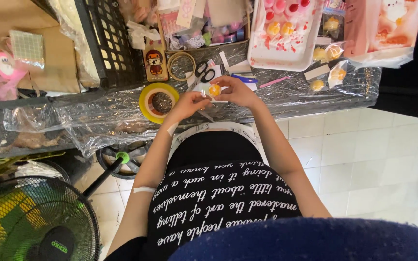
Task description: Labeling small wax candle objects and wrapping them in decorative paper.
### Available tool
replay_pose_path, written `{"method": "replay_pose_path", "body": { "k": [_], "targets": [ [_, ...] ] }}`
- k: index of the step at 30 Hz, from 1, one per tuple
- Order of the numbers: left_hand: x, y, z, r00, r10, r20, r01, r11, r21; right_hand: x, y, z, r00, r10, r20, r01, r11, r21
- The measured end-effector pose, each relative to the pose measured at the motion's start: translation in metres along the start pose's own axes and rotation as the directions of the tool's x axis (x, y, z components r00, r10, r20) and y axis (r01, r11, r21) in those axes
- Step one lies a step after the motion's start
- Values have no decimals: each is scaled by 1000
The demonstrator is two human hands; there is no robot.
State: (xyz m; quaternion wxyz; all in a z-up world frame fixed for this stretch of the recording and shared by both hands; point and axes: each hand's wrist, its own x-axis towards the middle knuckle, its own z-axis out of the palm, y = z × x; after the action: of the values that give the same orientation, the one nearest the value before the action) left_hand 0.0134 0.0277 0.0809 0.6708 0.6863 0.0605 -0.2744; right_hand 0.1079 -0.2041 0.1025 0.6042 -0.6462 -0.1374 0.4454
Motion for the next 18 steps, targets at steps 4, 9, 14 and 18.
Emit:
{"method": "replay_pose_path", "body": {
  "k": [4,9,14,18],
  "targets": [
    [4,-6,-1,1000,-3,-7,4,999,52,-6,-3,4,999,6,-40,-5,1000,29],
    [11,-11,-4,993,53,-108,-47,997,58,-9,-2,5,1000,7,-20,-2,980,198],
    [19,-23,-9,999,-7,-42,5,998,-70,-8,1,1,998,7,-56,10,954,298],
    [19,-19,-10,1000,-28,-15,27,998,-62,-6,5,-6,1000,23,10,-25,964,265]
  ]
}}
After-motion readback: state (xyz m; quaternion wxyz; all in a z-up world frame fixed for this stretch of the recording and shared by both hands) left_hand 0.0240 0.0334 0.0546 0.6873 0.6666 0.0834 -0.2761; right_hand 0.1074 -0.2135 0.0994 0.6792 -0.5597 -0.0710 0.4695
